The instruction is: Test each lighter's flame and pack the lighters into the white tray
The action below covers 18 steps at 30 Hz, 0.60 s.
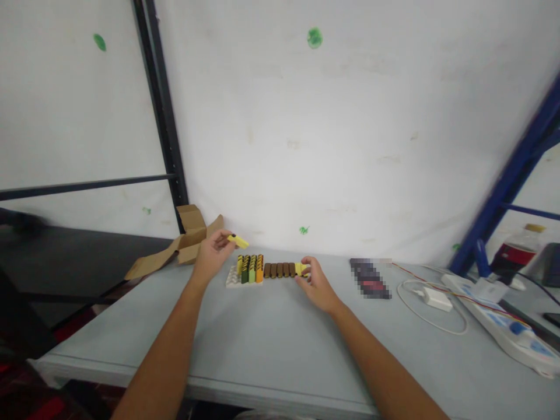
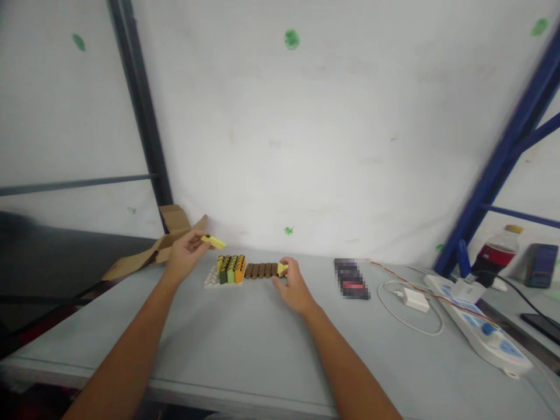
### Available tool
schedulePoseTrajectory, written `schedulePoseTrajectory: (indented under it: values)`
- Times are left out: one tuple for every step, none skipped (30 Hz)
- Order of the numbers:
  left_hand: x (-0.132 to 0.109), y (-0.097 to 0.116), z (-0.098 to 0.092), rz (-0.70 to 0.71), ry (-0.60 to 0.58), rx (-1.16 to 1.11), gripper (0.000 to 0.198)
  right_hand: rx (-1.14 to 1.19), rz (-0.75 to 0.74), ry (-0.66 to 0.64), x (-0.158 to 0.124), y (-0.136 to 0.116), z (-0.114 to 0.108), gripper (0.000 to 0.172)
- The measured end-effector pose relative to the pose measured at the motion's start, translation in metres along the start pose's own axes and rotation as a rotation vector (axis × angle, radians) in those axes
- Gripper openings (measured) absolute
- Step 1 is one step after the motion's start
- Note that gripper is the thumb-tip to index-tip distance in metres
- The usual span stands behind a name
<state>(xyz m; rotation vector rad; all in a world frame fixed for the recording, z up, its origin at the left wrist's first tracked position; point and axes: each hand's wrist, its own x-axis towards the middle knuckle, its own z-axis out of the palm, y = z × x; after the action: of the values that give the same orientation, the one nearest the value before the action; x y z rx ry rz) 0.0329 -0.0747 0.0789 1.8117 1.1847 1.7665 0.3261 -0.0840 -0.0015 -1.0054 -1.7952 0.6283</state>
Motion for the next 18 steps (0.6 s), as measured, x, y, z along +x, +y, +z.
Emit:
schedulePoseTrajectory:
  values:
    - [0.004,-0.007,-0.007,-0.035,0.067,0.028,0.028,-0.009,0.046,0.034,0.004,0.009,-0.004,0.033]
    - [0.006,-0.015,-0.014,-0.069,0.11,0.08,0.026,-0.019,0.095,0.078,0.007,0.017,-0.008,0.03]
    - [0.008,-0.021,-0.019,-0.1,0.129,0.139,0.024,-0.029,0.13,0.119,0.01,0.024,-0.013,0.029]
    - [0.008,-0.027,-0.022,-0.125,0.122,0.199,0.022,-0.041,0.151,0.154,0.013,0.029,-0.016,0.029]
    - [0.008,-0.031,-0.025,-0.142,0.092,0.251,0.021,-0.057,0.165,0.186,0.014,0.033,-0.02,0.028]
    - [0.007,-0.035,-0.026,-0.151,0.041,0.294,0.02,-0.075,0.173,0.211,0.016,0.037,-0.023,0.027]
    - [0.006,-0.038,-0.027,-0.154,-0.027,0.329,0.019,-0.093,0.18,0.22,0.016,0.039,-0.025,0.025]
    - [0.005,-0.039,-0.027,-0.157,-0.105,0.361,0.019,-0.111,0.185,0.219,0.016,0.041,-0.026,0.023]
    - [0.003,-0.04,-0.026,-0.161,-0.185,0.39,0.018,-0.126,0.187,0.21,0.016,0.042,-0.026,0.021]
    - [0.002,-0.041,-0.025,-0.173,-0.262,0.411,0.017,-0.137,0.188,0.195,0.016,0.043,-0.025,0.019]
    - [0.0,-0.041,-0.024,-0.19,-0.33,0.421,0.016,-0.145,0.185,0.178,0.015,0.043,-0.025,0.018]
    - [-0.001,-0.041,-0.023,-0.209,-0.386,0.423,0.015,-0.149,0.18,0.165,0.014,0.043,-0.024,0.017]
    - [-0.002,-0.04,-0.022,-0.227,-0.429,0.419,0.015,-0.148,0.173,0.155,0.014,0.043,-0.023,0.017]
    - [-0.002,-0.04,-0.021,-0.239,-0.462,0.412,0.015,-0.146,0.168,0.148,0.014,0.043,-0.022,0.016]
    - [-0.003,-0.041,-0.021,-0.247,-0.485,0.403,0.015,-0.144,0.164,0.143,0.014,0.042,-0.021,0.015]
    - [-0.003,-0.041,-0.021,-0.252,-0.496,0.396,0.016,-0.144,0.162,0.139,0.014,0.042,-0.021,0.014]
    - [-0.003,-0.042,-0.02,-0.255,-0.498,0.393,0.016,-0.149,0.16,0.135,0.014,0.043,-0.02,0.013]
    - [-0.003,-0.042,-0.02,-0.261,-0.497,0.391,0.017,-0.158,0.16,0.132,0.014,0.043,-0.02,0.013]
